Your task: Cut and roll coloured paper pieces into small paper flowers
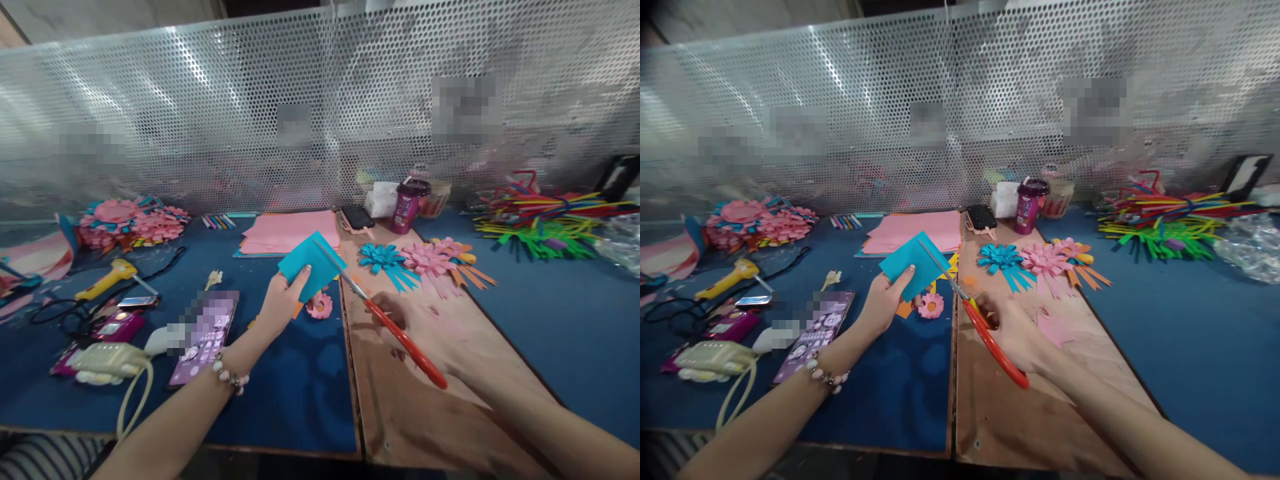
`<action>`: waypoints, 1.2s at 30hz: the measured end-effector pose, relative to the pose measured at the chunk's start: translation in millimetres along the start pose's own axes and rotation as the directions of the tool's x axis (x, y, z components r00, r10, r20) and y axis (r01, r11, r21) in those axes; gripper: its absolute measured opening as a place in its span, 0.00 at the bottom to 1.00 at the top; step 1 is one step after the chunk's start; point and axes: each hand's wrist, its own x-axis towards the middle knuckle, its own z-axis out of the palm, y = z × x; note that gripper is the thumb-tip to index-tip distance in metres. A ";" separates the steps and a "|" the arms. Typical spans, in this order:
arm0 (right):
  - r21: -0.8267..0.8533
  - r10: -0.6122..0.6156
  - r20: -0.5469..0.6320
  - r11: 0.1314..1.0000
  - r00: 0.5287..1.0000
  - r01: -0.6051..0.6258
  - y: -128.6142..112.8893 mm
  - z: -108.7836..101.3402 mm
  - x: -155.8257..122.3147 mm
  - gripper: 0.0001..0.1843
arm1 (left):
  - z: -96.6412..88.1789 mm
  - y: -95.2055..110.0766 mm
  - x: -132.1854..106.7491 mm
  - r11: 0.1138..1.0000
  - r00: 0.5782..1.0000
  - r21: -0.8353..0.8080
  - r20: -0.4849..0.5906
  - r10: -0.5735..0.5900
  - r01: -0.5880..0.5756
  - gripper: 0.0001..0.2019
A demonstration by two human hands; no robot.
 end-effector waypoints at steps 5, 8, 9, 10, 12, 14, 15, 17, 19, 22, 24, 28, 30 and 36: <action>0.029 -0.032 0.034 0.999 0.999 0.031 9.2 0.7 2.3 0.11 | 0.7 -0.4 0.1 1.000 1.000 -0.003 -0.002 0.003 -0.003 0.12; 0.035 -0.038 0.026 0.999 0.999 0.037 5.4 1.3 1.5 0.11 | 1.1 -0.5 0.0 1.000 1.000 -0.010 0.000 -0.003 0.003 0.13; 0.034 -0.035 0.023 0.999 0.999 0.034 3.2 1.3 1.1 0.11 | 1.1 -0.3 -0.2 1.000 1.000 -0.010 0.000 -0.005 0.005 0.13; 0.034 -0.031 0.018 0.999 0.999 0.030 1.0 1.3 0.7 0.11 | 1.1 -0.1 -0.4 1.000 1.000 -0.007 -0.001 -0.007 0.007 0.13; 0.032 -0.030 0.015 0.999 0.999 0.030 -1.6 1.0 0.4 0.11 | 1.2 0.5 -0.8 1.000 1.000 0.000 0.001 -0.009 0.009 0.13; 0.019 -0.029 0.012 0.999 1.000 0.028 -0.4 0.7 0.8 0.11 | 1.3 1.2 -1.1 1.000 1.000 0.007 0.006 -0.006 0.006 0.14; 0.009 -0.026 0.009 1.000 1.000 0.026 1.5 0.7 1.3 0.11 | 1.5 1.6 -1.1 1.000 1.000 0.009 0.007 -0.004 0.004 0.14; -0.007 -0.017 0.000 1.000 1.000 0.017 6.9 0.8 2.4 0.11 | 2.1 2.0 -1.0 1.000 1.000 0.015 0.004 -0.006 0.006 0.14; 0.002 -0.018 -0.005 1.000 1.000 0.018 12.3 1.3 3.7 0.11 | 2.5 2.1 -0.7 1.000 1.000 0.019 -0.004 -0.013 0.013 0.15; 0.024 -0.005 -0.007 1.000 1.000 0.005 15.1 2.0 5.0 0.09 | 2.3 1.5 -0.3 1.000 1.000 0.008 -0.002 -0.016 0.016 0.14; 0.029 0.017 -0.002 0.999 1.000 -0.017 12.7 2.3 5.1 0.08 | 1.9 0.8 -0.3 1.000 1.000 -0.013 0.013 -0.015 0.015 0.13; 0.031 0.035 -0.001 0.999 0.999 -0.035 4.7 2.8 3.8 0.07 | 1.5 -0.2 -0.3 0.999 0.999 -0.035 0.024 -0.024 0.025 0.13; 0.001 0.045 -0.018 0.999 0.999 -0.045 2.4 2.8 3.2 0.07 | 1.7 0.0 -0.3 0.999 0.999 -0.028 0.021 -0.026 0.026 0.14; -0.081 0.051 -0.025 0.995 0.998 -0.053 6.9 1.7 6.1 0.06 | 1.5 0.5 0.4 0.998 0.998 -0.016 0.022 -0.057 0.057 0.16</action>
